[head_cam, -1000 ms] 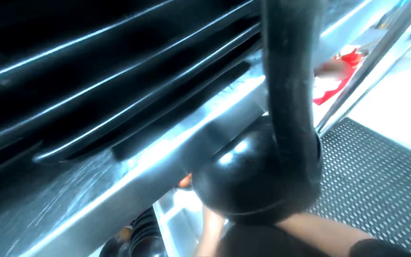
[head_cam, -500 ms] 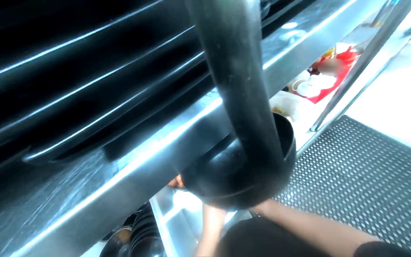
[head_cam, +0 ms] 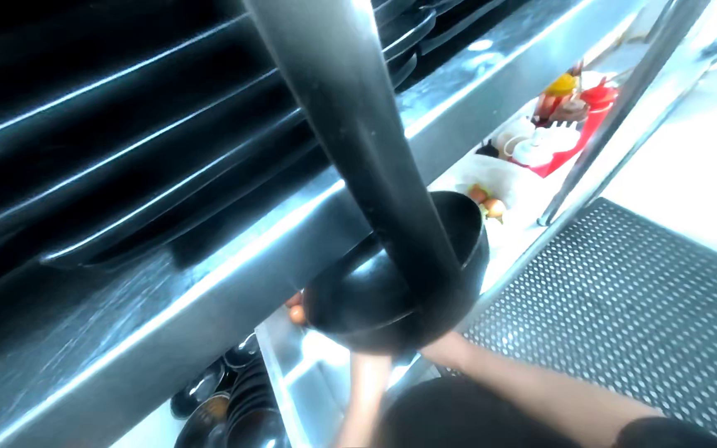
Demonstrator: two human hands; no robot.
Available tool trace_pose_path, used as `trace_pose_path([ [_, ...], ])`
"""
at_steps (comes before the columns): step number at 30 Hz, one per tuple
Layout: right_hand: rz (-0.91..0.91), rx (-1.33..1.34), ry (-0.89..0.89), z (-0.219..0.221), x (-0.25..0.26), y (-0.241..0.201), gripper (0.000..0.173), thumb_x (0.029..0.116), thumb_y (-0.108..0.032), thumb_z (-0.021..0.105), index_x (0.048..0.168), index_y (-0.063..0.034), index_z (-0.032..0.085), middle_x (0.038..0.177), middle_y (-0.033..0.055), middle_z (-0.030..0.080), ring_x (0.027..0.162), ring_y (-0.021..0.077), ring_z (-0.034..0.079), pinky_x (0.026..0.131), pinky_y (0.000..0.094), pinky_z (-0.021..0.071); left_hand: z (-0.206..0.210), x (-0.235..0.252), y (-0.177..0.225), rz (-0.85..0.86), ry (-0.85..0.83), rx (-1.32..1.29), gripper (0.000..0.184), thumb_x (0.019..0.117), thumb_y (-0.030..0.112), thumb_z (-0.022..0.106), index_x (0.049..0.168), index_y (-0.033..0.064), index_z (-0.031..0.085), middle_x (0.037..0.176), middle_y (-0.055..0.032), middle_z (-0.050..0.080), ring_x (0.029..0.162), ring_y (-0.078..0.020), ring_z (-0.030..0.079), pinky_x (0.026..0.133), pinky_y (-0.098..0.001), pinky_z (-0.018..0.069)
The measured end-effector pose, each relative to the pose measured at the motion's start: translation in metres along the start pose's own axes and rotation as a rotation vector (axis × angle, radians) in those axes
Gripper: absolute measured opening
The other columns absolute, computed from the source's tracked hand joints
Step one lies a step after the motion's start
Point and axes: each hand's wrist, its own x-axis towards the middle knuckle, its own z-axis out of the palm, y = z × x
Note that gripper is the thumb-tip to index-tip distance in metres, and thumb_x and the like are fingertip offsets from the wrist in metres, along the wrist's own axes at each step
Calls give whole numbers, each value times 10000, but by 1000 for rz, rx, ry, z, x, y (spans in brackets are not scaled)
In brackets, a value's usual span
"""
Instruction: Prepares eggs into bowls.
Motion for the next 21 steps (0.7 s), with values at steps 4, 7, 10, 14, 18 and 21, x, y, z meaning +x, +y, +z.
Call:
trace_pose_path([
  [4, -5, -4, 7, 2, 0, 6, 367, 1003, -191, 543, 1326, -80, 675, 1283, 97, 698, 1186, 147, 660, 1056, 348, 520, -1, 1, 0, -5, -5, -5, 255, 991, 171, 614, 1168, 112, 788, 1215, -18, 756, 1154, -68, 694, 1035, -307, 562],
  [7, 11, 34, 7, 2, -1, 7, 365, 1004, -199, 548, 1330, -94, 676, 1274, 76, 705, 1175, 125, 663, 1056, 343, 524, -1, 2, -1, -3, -3, 2, 258, 989, 178, 610, 1163, 123, 791, 1191, -4, 764, 1115, -56, 706, 1009, -300, 575],
  [10, 54, 85, -17, -1, -1, 4, 367, 1007, -180, 540, 1338, -80, 664, 1264, 85, 704, 1152, 127, 672, 1042, 340, 532, -3, 3, 1, -5, -16, 4, 258, 985, 187, 613, 1159, 129, 794, 1149, 3, 775, 1060, -47, 721, 968, -292, 591],
  [14, 64, 122, -42, -2, -2, 5, 374, 1016, -162, 535, 1359, -67, 651, 1281, 96, 696, 1148, 129, 674, 1040, 328, 533, -6, 2, 4, -9, -38, 26, 261, 992, 194, 597, 1153, 140, 795, 1103, 22, 783, 1003, -35, 729, 929, -288, 600],
  [18, 67, 164, -62, -3, -1, 9, 381, 1011, -109, 511, 1366, -63, 642, 1386, 103, 634, 1236, 140, 631, 1069, 331, 519, -7, 2, 6, -11, -52, 30, 252, 990, 200, 605, 1140, 145, 800, 1064, 29, 788, 965, -33, 731, 905, -287, 601],
  [21, 112, 192, -75, -5, -1, 6, 371, 1022, -116, 507, 1363, -76, 646, 1383, 106, 626, 1194, 158, 649, 1027, 346, 544, -8, 3, 8, -31, -57, 34, 251, 992, 205, 602, 1133, 147, 802, 1065, 30, 788, 968, -33, 730, 905, -291, 601],
])
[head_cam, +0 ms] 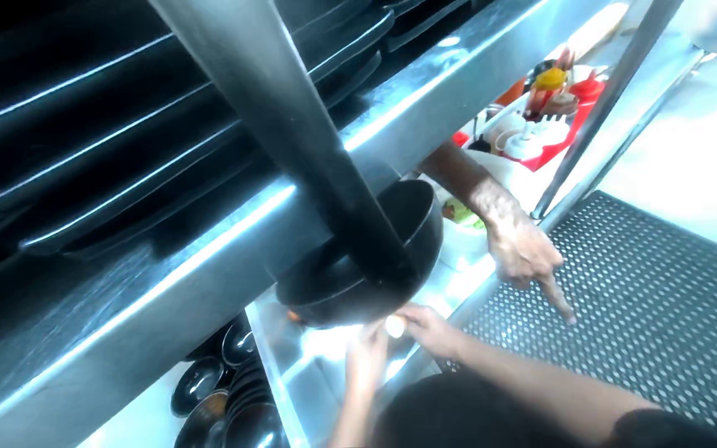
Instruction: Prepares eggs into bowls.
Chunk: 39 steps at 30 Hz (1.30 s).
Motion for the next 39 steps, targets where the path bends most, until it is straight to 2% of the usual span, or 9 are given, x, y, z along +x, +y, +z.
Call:
trace_pose_path([
  [4, -17, 13, -10, -1, 2, 4, 380, 1002, -139, 562, 1368, -71, 641, 1384, 109, 622, 1213, 163, 635, 1052, 344, 526, -1, 0, 3, -1, 1, -9, 246, 991, 205, 610, 1131, 142, 802, 1049, 27, 790, 951, -28, 731, 892, -282, 603],
  [9, 5, -11, 10, 2, 6, 1, 452, 908, -188, 694, 1350, -98, 659, 1352, 95, 644, 1197, 169, 640, 1047, 369, 530, -1, 2, 8, -39, 5, -22, 230, 983, 184, 634, 1129, 116, 798, 1036, 10, 790, 927, -49, 736, 879, -295, 608],
  [14, -38, -137, 55, 2, 4, 2, 432, 884, -223, 741, 1298, -110, 695, 1272, 112, 687, 1169, 238, 655, 1043, 456, 524, 2, -1, 7, 24, 5, 50, 226, 983, 163, 645, 1137, 80, 788, 1014, -47, 789, 899, -109, 750, 861, -361, 622],
  [19, -79, -127, 62, -1, 3, 0, 356, 902, -166, 707, 1236, -40, 703, 1218, 159, 697, 1130, 300, 665, 1009, 504, 525, 3, -3, 11, 12, -7, 48, 251, 979, 125, 615, 1137, 1, 765, 945, -113, 777, 799, -148, 744, 786, -372, 630],
  [22, -102, -106, 82, 0, 0, 6, 315, 909, -140, 688, 1196, -12, 708, 1173, 180, 705, 1104, 323, 671, 989, 522, 526, 7, -6, 14, 23, -11, 6, 239, 973, 81, 613, 1119, -52, 748, 920, -137, 765, 776, -131, 736, 765, -333, 633],
  [28, -138, -136, 88, 1, 2, 11, 259, 937, -151, 636, 1145, -21, 718, 1114, 174, 716, 1055, 325, 684, 948, 530, 538, 11, -6, 13, -28, 9, -25, 242, 978, 69, 612, 1142, -53, 742, 921, -140, 767, 774, -150, 744, 771, -338, 640],
  [34, -136, -167, 55, -3, 4, 7, 281, 962, -122, 568, 1191, -30, 704, 1143, 168, 715, 1072, 315, 685, 963, 525, 536, 13, -2, 9, -31, 42, -79, 238, 967, 66, 613, 1131, -30, 756, 934, -122, 775, 790, -162, 753, 781, -359, 645],
  [39, -125, -240, -22, -11, 12, -4, 356, 984, -123, 545, 1311, -92, 681, 1319, 113, 675, 1228, 243, 638, 1092, 454, 493, 8, 3, -2, 13, 32, -76, 236, 999, 140, 624, 1160, 44, 767, 1034, -56, 786, 903, -125, 759, 860, -354, 642],
])
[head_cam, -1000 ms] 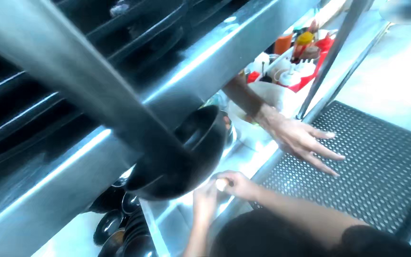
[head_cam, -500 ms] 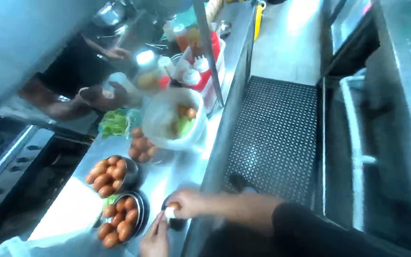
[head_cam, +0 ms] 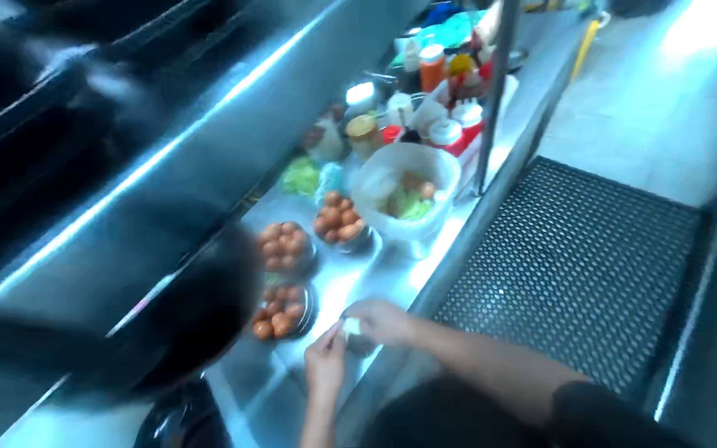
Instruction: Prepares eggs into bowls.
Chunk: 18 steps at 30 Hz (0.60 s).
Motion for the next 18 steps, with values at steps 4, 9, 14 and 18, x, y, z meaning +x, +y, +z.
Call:
trace_pose_path([
  [4, -64, -103, -90, -5, 8, -5, 364, 1009, -122, 510, 1335, -76, 666, 1389, 116, 639, 1308, 227, 594, 1139, 420, 458, -4, -3, -6, 29, -1, -4, 237, 1011, 171, 628, 1176, 71, 767, 1084, -34, 778, 975, -88, 736, 921, -320, 608],
  [9, -165, -349, -147, -3, 13, -2, 399, 1017, -118, 474, 1379, -105, 642, 1465, 109, 586, 1375, 227, 543, 1161, 417, 438, -3, -7, -22, 145, 11, 200, 284, 1043, 190, 555, 1221, 99, 757, 1205, -45, 751, 1123, -110, 705, 1043, -332, 550],
  [14, -193, -527, -215, -6, 13, -5, 394, 1012, -90, 475, 1358, -124, 660, 1477, 93, 575, 1374, 216, 542, 1155, 396, 448, -2, -14, -26, 177, -41, 428, 369, 1075, 217, 444, 1308, 129, 715, 1338, -48, 696, 1257, -170, 650, 1121, -380, 486],
  [18, -199, -639, -254, -8, 12, -8, 368, 1009, -102, 502, 1333, -131, 673, 1463, 102, 580, 1355, 225, 559, 1127, 401, 479, -1, -16, -26, 148, -61, 416, 385, 1080, 215, 417, 1331, 131, 697, 1366, -49, 678, 1268, -184, 639, 1122, -381, 476],
])
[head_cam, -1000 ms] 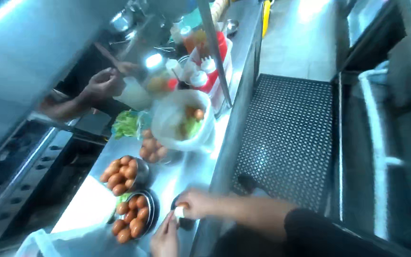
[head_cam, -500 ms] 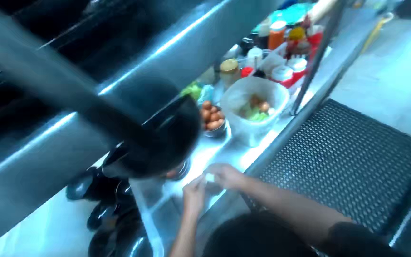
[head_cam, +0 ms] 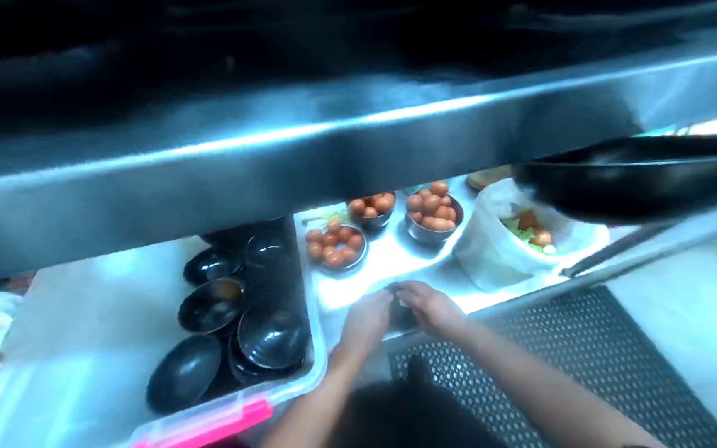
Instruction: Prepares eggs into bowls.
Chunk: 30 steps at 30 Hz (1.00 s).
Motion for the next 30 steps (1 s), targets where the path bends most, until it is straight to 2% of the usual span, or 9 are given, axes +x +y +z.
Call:
trace_pose_path([
  [4, -25, -83, 60, -1, -2, -4, 322, 997, -114, 543, 1272, -132, 709, 1399, 113, 626, 1304, 237, 600, 1080, 404, 520, 1, -8, -3, -37, 40, -85, 387, 1079, 205, 415, 1320, 124, 706, 1372, -39, 677, 1277, -170, 633, 1130, -359, 466],
  [9, -22, -143, 18, -5, -9, 7, 334, 991, -142, 553, 1291, -166, 698, 1404, 110, 617, 1306, 247, 597, 1064, 431, 532, 11, -16, 4, -130, 132, -188, 366, 1075, 209, 444, 1307, 150, 721, 1367, -32, 681, 1277, -174, 635, 1127, -384, 476],
  [11, -70, -144, 41, 0, -10, 15, 331, 982, -150, 573, 1287, -184, 699, 1381, 113, 632, 1268, 281, 621, 1011, 475, 561, 17, -21, 7, -159, 219, -211, 340, 1061, 187, 485, 1286, 136, 734, 1337, -47, 699, 1251, -192, 654, 1107, -402, 497],
  [14, -186, -133, 45, -1, -2, 14, 312, 954, -120, 604, 1242, -148, 721, 1337, 167, 647, 1223, 370, 638, 927, 552, 583, 19, -30, 12, -147, 366, -206, 302, 1027, 114, 529, 1226, 85, 754, 1281, -80, 725, 1193, -224, 691, 1057, -424, 541],
  [16, -209, -120, -13, -12, -2, 11, 295, 967, -122, 605, 1235, -121, 729, 1344, 199, 638, 1231, 409, 627, 923, 580, 576, 18, -32, 23, -175, 373, -215, 310, 1024, 86, 520, 1239, 66, 741, 1301, -97, 712, 1211, -237, 680, 1066, -438, 533],
  [19, -259, -129, -70, -20, 1, 12, 286, 989, -146, 591, 1244, -113, 716, 1348, 216, 621, 1230, 425, 615, 901, 576, 579, 26, -37, 36, -204, 447, -197, 291, 1011, 63, 528, 1196, 43, 752, 1262, -111, 726, 1168, -247, 700, 1034, -434, 552],
  [23, -363, -183, 22, -11, 14, 21, 248, 957, -148, 621, 1178, -159, 734, 1278, 159, 656, 1181, 365, 647, 849, 515, 608, 29, -41, 45, -335, 495, -183, 300, 1025, 95, 526, 1222, 61, 750, 1282, -101, 720, 1196, -234, 689, 1071, -425, 529],
  [27, -268, -156, -72, -29, 20, 17, 320, 997, -190, 554, 1286, -189, 690, 1345, 136, 631, 1252, 333, 612, 963, 507, 568, 16, -40, 53, -453, 432, -235, 322, 1057, 167, 495, 1254, 98, 740, 1263, -75, 728, 1179, -194, 689, 1075, -411, 523],
  [30, -115, 25, -54, -37, 24, 19, 315, 994, -266, 582, 1270, -206, 720, 1332, 108, 636, 1226, 264, 617, 1022, 467, 537, 16, -35, 43, -439, 453, -261, 298, 1062, 209, 514, 1187, 104, 763, 1159, -53, 759, 1078, -153, 720, 1011, -393, 566],
])
